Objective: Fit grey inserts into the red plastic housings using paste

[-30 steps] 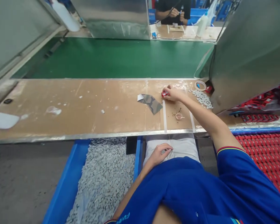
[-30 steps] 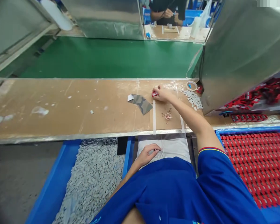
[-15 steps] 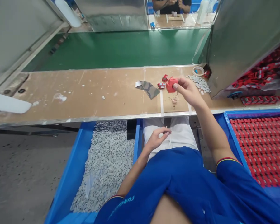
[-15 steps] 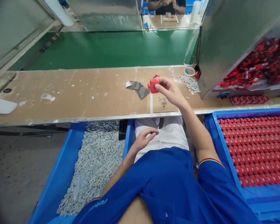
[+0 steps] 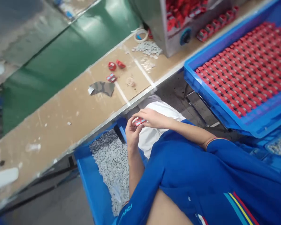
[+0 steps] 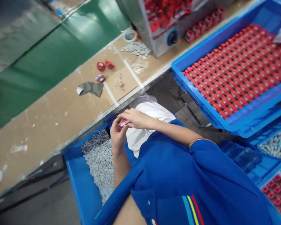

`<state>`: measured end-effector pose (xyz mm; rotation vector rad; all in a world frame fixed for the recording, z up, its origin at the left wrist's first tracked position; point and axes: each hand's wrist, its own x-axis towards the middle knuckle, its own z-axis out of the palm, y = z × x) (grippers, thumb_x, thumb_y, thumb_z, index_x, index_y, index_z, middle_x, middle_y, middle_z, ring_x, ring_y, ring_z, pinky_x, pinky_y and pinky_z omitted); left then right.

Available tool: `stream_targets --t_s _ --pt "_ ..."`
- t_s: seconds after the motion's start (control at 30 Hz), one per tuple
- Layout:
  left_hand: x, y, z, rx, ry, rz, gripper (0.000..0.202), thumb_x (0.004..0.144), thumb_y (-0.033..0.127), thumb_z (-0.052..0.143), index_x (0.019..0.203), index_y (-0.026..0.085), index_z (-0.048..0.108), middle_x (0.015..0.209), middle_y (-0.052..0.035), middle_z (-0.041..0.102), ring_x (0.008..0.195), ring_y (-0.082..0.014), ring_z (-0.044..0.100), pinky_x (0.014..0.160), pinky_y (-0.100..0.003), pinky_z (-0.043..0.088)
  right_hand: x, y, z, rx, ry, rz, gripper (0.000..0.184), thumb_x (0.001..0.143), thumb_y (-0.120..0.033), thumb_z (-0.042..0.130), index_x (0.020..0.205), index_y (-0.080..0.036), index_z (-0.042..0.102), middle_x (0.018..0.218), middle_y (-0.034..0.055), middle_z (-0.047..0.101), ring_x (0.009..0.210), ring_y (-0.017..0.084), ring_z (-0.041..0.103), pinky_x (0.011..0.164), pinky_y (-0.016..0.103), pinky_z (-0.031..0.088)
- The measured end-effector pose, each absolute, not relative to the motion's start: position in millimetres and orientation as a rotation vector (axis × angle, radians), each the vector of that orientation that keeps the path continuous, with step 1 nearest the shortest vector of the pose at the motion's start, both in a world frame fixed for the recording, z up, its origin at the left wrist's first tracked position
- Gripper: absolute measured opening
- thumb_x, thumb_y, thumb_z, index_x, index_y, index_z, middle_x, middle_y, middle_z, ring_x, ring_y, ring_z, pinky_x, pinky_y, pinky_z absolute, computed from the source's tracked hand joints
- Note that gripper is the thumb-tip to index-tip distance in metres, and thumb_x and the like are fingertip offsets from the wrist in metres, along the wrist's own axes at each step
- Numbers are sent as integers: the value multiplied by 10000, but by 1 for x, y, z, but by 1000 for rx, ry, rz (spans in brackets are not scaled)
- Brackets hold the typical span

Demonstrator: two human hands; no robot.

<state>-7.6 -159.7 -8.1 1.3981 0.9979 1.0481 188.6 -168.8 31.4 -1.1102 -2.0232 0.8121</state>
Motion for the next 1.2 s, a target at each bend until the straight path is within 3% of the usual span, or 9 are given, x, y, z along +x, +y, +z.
stream_targets --t_s 0.07,0.2,0.43,0.63,0.9,1.07,1.2 --pt "-11 -157 -10 1433 1047 1048 628 668 542 966 1147 212 732 969 -37 781 791 -158 747 724 -242 623 188 -173 30 -1100 -2039 815 408 973 -108 657 1379 -102 614 1232 158 686 1094 261 637 1041 432 524" --pt "-11 -152 -8 1498 1165 1032 590 692 620 916 1048 192 722 891 -16 745 756 -131 715 720 -227 606 191 -183 25 -1097 -1942 834 328 1000 -87 606 1327 -102 624 1327 189 628 1119 251 653 1004 380 517" --pt "1 -159 -8 1524 1174 874 570 641 624 933 886 173 686 766 15 692 627 -93 625 604 -195 566 195 -200 3 -1091 -1770 898 260 1019 -91 568 1262 -148 643 1269 146 664 1153 241 651 1004 343 485" --pt "7 -154 -8 1458 1183 845 593 585 591 984 897 155 732 808 -9 736 717 -103 690 697 -177 580 201 -203 -1 -1082 -1765 899 282 1046 -172 562 1313 -118 634 1308 160 679 1164 244 649 1045 360 477" --pt "13 -124 -9 1427 1120 777 578 611 557 987 951 159 742 791 -5 757 623 -133 706 675 -258 635 209 -184 -2 -1027 -1749 937 281 1061 -169 543 1329 -150 626 1391 128 702 1330 208 590 1170 381 408" --pt "13 -98 -3 1478 1085 783 522 645 520 981 967 169 768 825 -21 777 694 -161 744 666 -252 630 216 -161 6 -1001 -1710 947 282 1060 -228 565 1327 -167 629 1363 127 718 1319 207 613 1152 397 454" --pt "10 -81 8 1535 1062 833 431 700 463 963 992 195 793 899 -42 815 794 -191 776 738 -280 647 234 -141 19 -1053 -1518 834 275 1051 -261 558 1298 -192 656 1243 120 734 1116 199 694 946 353 582"
